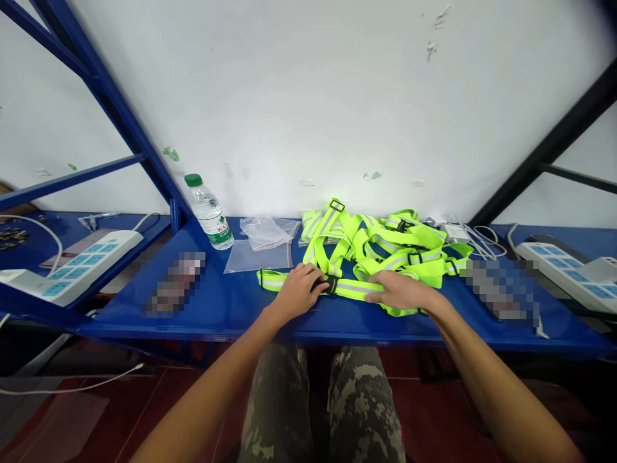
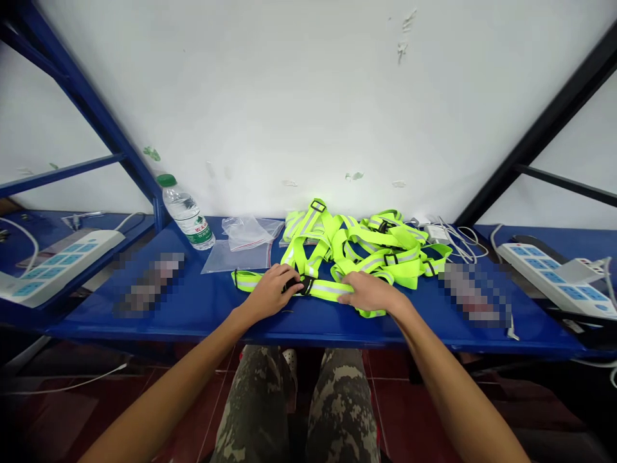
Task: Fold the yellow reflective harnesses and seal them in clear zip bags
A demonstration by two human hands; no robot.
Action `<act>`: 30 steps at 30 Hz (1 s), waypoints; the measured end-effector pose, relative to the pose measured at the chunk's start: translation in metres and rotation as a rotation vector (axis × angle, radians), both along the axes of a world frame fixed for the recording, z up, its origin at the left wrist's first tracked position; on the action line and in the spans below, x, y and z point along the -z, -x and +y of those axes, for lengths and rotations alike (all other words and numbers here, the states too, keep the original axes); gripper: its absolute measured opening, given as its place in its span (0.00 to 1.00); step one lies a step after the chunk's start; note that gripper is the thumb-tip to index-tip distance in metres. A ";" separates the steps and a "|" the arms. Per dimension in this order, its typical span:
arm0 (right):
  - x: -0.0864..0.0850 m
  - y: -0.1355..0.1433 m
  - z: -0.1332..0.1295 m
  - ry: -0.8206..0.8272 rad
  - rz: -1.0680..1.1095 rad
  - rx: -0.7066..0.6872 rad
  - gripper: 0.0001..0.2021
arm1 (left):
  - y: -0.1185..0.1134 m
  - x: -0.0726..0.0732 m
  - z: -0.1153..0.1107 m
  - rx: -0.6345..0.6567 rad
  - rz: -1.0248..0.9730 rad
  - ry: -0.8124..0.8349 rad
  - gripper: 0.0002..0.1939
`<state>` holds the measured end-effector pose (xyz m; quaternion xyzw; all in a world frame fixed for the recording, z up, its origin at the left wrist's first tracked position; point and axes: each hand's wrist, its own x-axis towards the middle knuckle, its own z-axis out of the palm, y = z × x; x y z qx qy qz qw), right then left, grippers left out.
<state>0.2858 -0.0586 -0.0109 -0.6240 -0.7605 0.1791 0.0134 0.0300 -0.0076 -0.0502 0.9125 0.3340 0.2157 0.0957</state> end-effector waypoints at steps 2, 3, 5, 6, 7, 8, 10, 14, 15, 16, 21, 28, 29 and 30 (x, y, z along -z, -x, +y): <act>-0.012 -0.013 -0.004 0.084 0.009 -0.067 0.12 | 0.002 0.002 0.001 -0.021 -0.005 0.003 0.12; -0.017 -0.019 -0.006 0.119 0.035 -0.107 0.11 | 0.002 0.002 -0.001 -0.041 -0.003 0.010 0.12; -0.024 -0.027 -0.009 0.153 0.111 -0.158 0.10 | 0.000 0.001 -0.006 -0.108 0.009 0.030 0.12; -0.025 -0.031 -0.010 0.141 0.141 -0.155 0.09 | -0.002 0.001 -0.009 -0.152 0.016 0.035 0.11; -0.026 -0.033 -0.011 0.110 0.153 -0.132 0.09 | -0.005 0.000 -0.012 -0.196 0.022 0.030 0.10; -0.024 -0.035 -0.012 0.066 0.147 -0.101 0.09 | -0.007 0.000 -0.015 -0.234 0.027 0.016 0.09; -0.020 -0.036 -0.014 -0.027 0.079 -0.035 0.09 | -0.011 -0.001 -0.017 -0.275 0.036 -0.025 0.07; -0.012 -0.031 -0.022 -0.036 -0.196 0.073 0.10 | -0.011 0.000 -0.015 -0.175 0.049 0.065 0.13; -0.012 -0.028 -0.024 -0.032 -0.248 0.110 0.12 | -0.010 0.001 -0.014 -0.153 0.046 0.097 0.14; -0.014 -0.026 -0.026 -0.048 -0.276 0.151 0.12 | -0.009 0.002 -0.013 -0.146 0.046 0.114 0.14; -0.031 -0.020 -0.027 -0.219 0.040 0.202 0.12 | -0.007 0.004 -0.019 -0.194 0.119 0.019 0.14; -0.040 0.024 -0.010 -0.308 0.221 0.221 0.06 | -0.033 -0.007 -0.058 -0.260 0.055 -0.094 0.31; -0.038 0.033 -0.007 -0.310 0.201 0.204 0.06 | -0.040 -0.007 -0.063 -0.264 -0.007 -0.091 0.37; -0.035 0.041 -0.005 -0.303 0.197 0.184 0.07 | -0.046 -0.005 -0.066 -0.276 -0.066 -0.085 0.41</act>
